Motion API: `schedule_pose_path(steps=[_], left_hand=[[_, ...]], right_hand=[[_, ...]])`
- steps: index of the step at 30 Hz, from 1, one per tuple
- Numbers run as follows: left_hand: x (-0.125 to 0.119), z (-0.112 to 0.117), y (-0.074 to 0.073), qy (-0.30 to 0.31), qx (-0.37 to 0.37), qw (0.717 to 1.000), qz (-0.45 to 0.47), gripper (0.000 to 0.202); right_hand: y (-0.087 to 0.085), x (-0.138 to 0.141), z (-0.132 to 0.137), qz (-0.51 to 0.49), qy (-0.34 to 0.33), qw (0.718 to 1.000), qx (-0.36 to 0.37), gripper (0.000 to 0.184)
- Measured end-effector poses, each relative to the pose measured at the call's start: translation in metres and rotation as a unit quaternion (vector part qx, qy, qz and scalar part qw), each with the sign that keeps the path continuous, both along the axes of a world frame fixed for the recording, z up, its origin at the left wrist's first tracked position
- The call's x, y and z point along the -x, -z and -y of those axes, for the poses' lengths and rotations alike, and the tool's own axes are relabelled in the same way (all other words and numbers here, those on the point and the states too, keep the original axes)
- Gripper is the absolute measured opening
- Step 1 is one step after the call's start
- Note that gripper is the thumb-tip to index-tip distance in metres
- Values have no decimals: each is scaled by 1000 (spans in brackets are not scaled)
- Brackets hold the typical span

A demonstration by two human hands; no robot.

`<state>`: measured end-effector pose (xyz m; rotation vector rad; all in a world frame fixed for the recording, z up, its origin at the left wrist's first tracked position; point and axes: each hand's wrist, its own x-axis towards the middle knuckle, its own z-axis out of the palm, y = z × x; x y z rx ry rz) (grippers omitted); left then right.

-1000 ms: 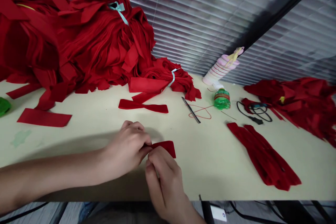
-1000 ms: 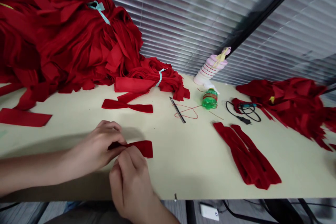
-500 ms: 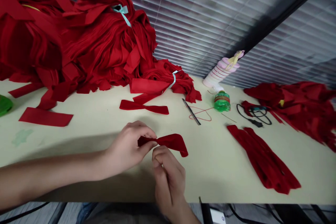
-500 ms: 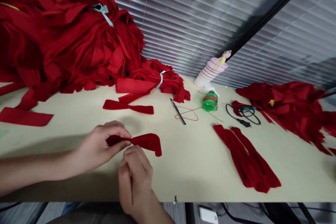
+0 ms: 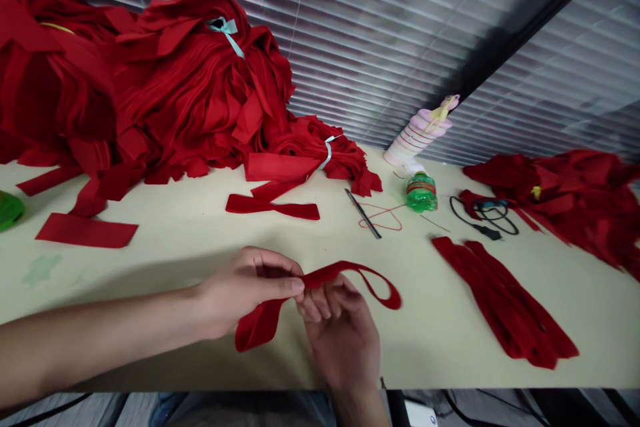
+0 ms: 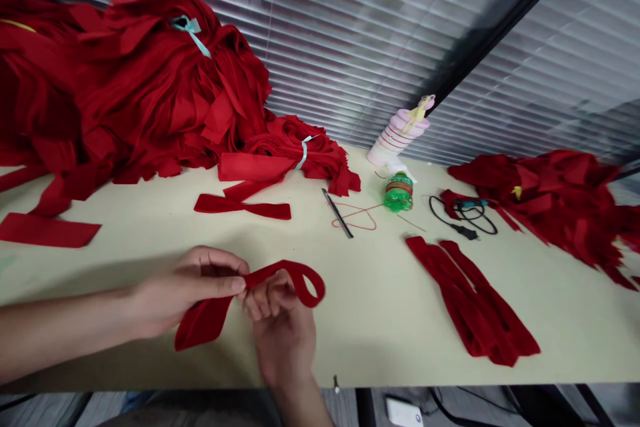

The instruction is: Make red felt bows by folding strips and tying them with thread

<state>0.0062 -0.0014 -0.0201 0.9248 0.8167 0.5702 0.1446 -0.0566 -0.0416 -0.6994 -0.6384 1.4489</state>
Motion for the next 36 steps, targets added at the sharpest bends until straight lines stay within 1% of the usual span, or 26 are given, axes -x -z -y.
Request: schedule_pose_path(steps=[1,2,3,4,6,7,9,10,12,13,14,15,18,20,22,23,24,25,26,27,29,30,31,32,33,36], left_hand=[[2,-2,-1,32,-19,999,-1,17],[3,-4,-4,71,-60,996,-8,15],[5,-6,-7,113,-123,986,-21,12],[7,-8,-12,153,-203,966,-37,8],[10,-10,-20,211,-365,904,-72,8],[11,-10,-23,220,-428,872,-92,12],[13,-7,-25,226,-504,822,-139,16],[13,-4,-24,223,-530,802,-159,16],[14,1,-19,209,-580,763,-194,16],[14,3,-16,198,-600,746,-209,17],[14,4,-13,185,-613,735,-220,17],[13,5,-11,170,-618,733,-229,18],[13,5,-8,129,-601,750,-245,20],[14,3,-9,102,-600,755,-246,19],[14,1,-10,83,-607,750,-248,17],[15,0,-11,75,-611,747,-251,16],[15,0,-11,66,-617,742,-254,15],[15,0,-11,57,-622,738,-255,14],[15,0,-11,46,-628,734,-255,13],[14,0,-12,38,-634,729,-255,13],[14,1,-12,35,-643,720,-257,14],[14,2,-11,39,-648,715,-260,14],[13,3,-11,44,-653,709,-264,14],[13,4,-10,49,-660,701,-267,15],[13,5,-9,55,-669,691,-269,16],[12,6,-5,56,-699,660,-271,20]], right_hand=[[-3,-4,-3,-50,-38,997,38,29],[-6,-8,-6,-83,-72,991,69,30],[-7,-11,-8,-101,-106,985,89,30],[-8,-15,-10,-106,-136,980,97,29],[-8,-21,-10,-72,-172,979,88,26],[-9,-24,-9,-29,-183,980,70,24],[-13,-29,-6,115,-195,974,13,19],[-16,-31,-4,208,-198,958,-20,18],[-24,-33,-1,381,-209,896,-88,19],[-27,-33,1,444,-205,865,-114,20],[-29,-31,3,486,-192,841,-140,20],[-30,-28,4,510,-173,826,-168,19],[-26,-16,7,536,-83,791,-282,13],[-21,-7,9,547,-16,756,-359,13],[-16,0,11,568,37,717,-402,14],[-14,2,12,578,52,703,-411,14],[-13,3,13,581,58,698,-414,14],[-11,4,14,574,57,707,-410,14],[-9,4,16,552,53,729,-401,13],[-7,4,17,515,47,766,-383,13],[-4,5,19,406,49,851,-329,14],[-3,6,19,348,58,887,-300,16],[-2,8,19,293,71,914,-271,18],[-3,9,18,247,83,934,-246,21],[-4,11,17,213,92,946,-226,23],[-8,16,13,166,83,963,-197,25]])
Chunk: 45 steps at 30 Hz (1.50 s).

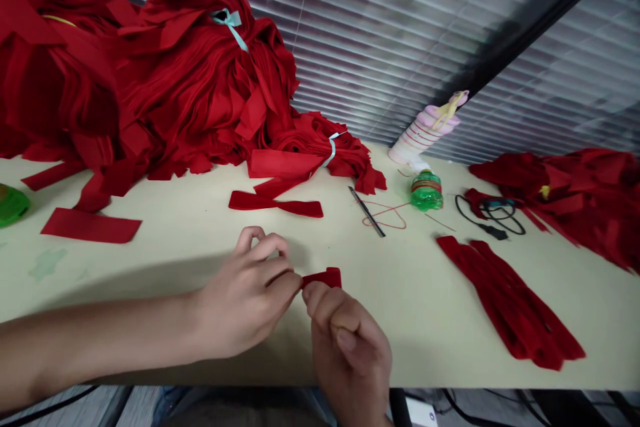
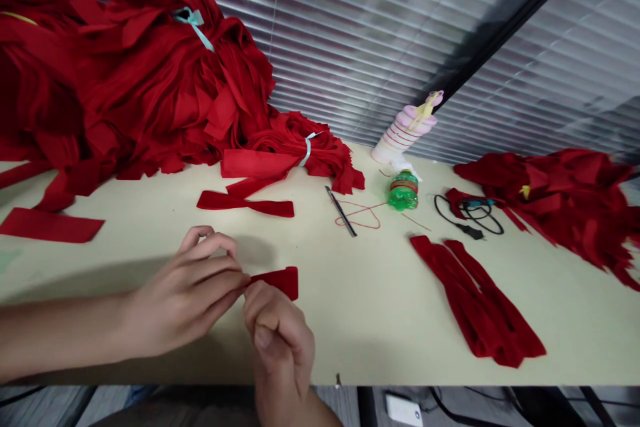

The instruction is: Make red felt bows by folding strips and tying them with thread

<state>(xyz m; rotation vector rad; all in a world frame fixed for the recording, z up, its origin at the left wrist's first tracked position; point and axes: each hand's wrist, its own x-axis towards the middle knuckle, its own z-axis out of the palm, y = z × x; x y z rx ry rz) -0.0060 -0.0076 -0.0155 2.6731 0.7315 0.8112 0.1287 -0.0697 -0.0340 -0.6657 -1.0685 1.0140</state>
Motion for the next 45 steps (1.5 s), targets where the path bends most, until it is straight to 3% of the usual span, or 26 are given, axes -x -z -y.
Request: schedule_pose_path(steps=[3,11,15,18,22,25,28,29,31,32,34,36,39,41,45], left_hand=[[0,0,3,-11,-19,1000,15,18],[-3,-2,0,-52,34,994,86,14],[-7,-3,2,-66,89,984,142,11],[-8,-3,1,-71,194,962,177,7],[-11,-4,-6,-72,417,882,207,5],[-13,-5,-8,-84,585,769,246,7],[-14,-4,-4,-72,698,641,312,13],[-14,-4,-3,-57,717,614,325,14],[-13,-4,-1,-23,736,595,322,17],[-12,-5,-1,-8,739,600,306,17],[-9,-7,-4,24,719,650,246,15],[-6,-11,-9,81,643,742,172,10],[-3,-14,-16,166,453,872,78,7],[-2,-14,-18,169,344,923,35,12],[-1,-10,-13,104,228,968,-20,17]], right_hand=[[-2,3,-1,-3,-15,1000,8,25],[8,4,5,84,42,995,-24,23],[11,3,6,109,26,993,-48,23],[14,3,6,91,46,993,-57,25],[22,5,9,114,84,986,-89,24],[20,5,9,114,86,984,-106,27],[5,1,4,1,40,999,-30,33],[0,-2,1,-59,24,998,7,35],[-9,-10,-4,-178,-2,980,86,36],[-12,-14,-7,-226,-16,966,128,36],[-16,-24,-12,-295,-59,933,200,35],[-17,-32,-17,-321,-122,906,248,34],[-19,-36,-21,-287,-207,889,290,32],[-22,-35,-20,-234,-205,903,295,30],[-20,-28,-11,-46,-145,966,209,22]])
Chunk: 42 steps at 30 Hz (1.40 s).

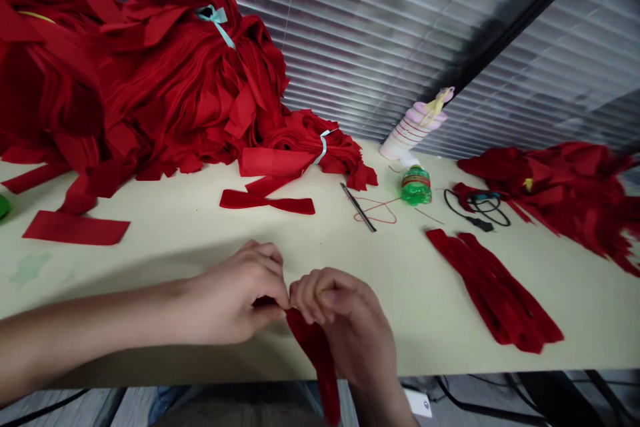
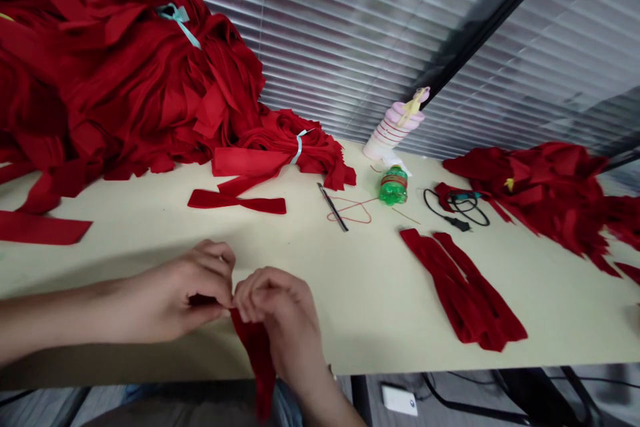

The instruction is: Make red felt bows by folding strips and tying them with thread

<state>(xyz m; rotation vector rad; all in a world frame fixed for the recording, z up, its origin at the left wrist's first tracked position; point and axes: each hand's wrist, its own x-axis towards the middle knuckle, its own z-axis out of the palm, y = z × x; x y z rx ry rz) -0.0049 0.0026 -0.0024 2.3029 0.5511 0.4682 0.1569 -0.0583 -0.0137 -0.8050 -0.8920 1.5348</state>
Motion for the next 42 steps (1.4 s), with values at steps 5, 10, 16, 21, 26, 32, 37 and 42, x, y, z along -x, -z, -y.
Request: schedule_pose_path(steps=[5,10,16,21,26,32,37,42], left_hand=[[0,0,7,-76,-79,994,-27,19],[0,1,9,-151,-126,980,44,9],[-2,6,9,-223,-71,961,144,22],[-6,7,1,-270,186,932,156,17],[-9,7,-1,-234,430,846,213,21],[-12,6,7,-203,574,744,275,21],[-11,5,11,-161,607,729,272,16],[-3,-1,10,-61,537,808,236,8]], right_hand=[[12,14,14,228,47,960,-153,21],[18,29,14,132,122,960,-214,22],[26,30,15,178,152,923,-305,17],[34,25,18,200,154,905,-343,18],[33,23,18,164,167,909,-346,17],[17,22,10,-44,150,965,-209,29],[10,10,0,-228,107,967,-42,31],[14,1,-12,-314,36,943,107,32]])
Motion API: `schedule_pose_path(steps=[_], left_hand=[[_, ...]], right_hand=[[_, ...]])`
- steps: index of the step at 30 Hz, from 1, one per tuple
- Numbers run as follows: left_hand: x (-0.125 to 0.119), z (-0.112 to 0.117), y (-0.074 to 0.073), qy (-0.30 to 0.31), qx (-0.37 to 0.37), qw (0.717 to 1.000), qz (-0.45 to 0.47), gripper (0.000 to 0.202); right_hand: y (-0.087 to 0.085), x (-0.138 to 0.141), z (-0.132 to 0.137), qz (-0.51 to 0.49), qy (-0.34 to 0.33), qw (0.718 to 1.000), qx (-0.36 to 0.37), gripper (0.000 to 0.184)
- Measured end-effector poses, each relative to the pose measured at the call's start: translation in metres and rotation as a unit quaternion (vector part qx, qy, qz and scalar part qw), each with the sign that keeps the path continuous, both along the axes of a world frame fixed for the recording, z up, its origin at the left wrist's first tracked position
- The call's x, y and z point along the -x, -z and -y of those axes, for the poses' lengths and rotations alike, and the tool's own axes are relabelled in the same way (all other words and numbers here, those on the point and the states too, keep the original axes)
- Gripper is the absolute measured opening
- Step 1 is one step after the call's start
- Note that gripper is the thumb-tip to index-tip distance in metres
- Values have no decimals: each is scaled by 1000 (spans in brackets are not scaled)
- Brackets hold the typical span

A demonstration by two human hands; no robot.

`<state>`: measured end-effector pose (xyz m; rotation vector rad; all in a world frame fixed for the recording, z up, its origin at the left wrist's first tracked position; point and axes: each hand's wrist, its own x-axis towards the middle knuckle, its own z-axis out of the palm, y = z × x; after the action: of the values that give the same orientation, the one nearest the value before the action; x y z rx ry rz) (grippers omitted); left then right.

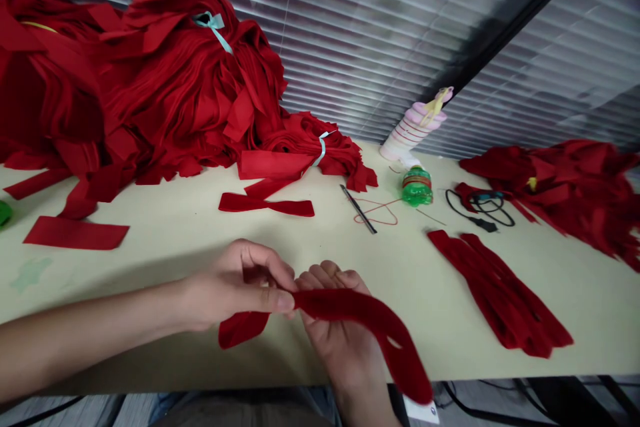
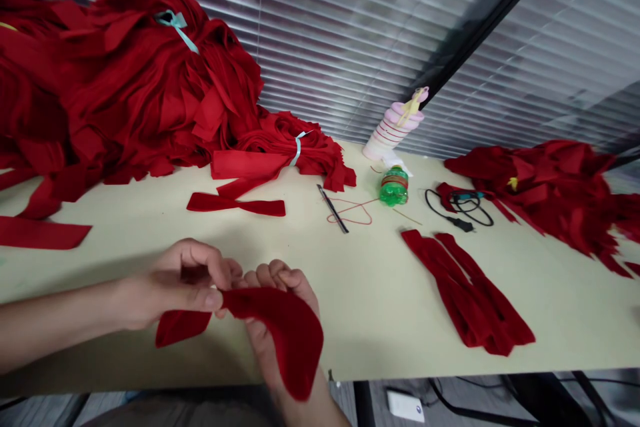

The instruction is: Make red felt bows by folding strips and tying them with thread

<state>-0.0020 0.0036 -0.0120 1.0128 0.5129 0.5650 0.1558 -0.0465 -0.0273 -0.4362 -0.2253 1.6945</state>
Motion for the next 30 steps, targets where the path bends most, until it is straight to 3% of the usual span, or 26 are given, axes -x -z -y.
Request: schedule_pose_path(steps=[3,6,8,10,12,15,17,19,22,24,27,30], left_hand=[[6,-5,-7,68,-191,977,-62,5],[9,-7,-13,101,-346,921,-145,9],[9,-6,-14,99,-434,876,-188,14],[7,-3,-11,75,-508,826,-230,18],[5,-1,-7,36,-550,790,-270,20],[4,0,0,-12,-566,771,-292,16],[4,0,1,-52,-568,768,-290,14],[5,0,0,-105,-581,757,-280,18],[5,1,-5,-168,-598,740,-257,22],[6,3,-8,-193,-593,743,-241,20],[6,7,-10,-222,-564,768,-206,18],[7,11,-8,-234,-492,819,-182,18]], right_hand=[[0,-3,-2,42,-51,998,-13,32],[-5,-5,0,168,-69,982,-48,24],[-9,-5,3,278,-57,954,-96,20],[-13,-6,7,410,-53,899,-145,20],[-16,-5,10,543,-54,816,-190,21],[-16,0,16,667,-41,698,-257,18],[-12,5,19,688,-13,663,-295,16],[-6,11,22,683,30,655,-322,15],[2,15,24,647,80,682,-331,16],[5,14,25,620,96,703,-336,17],[8,14,25,605,101,706,-354,16],[10,14,26,604,113,712,-341,16]])
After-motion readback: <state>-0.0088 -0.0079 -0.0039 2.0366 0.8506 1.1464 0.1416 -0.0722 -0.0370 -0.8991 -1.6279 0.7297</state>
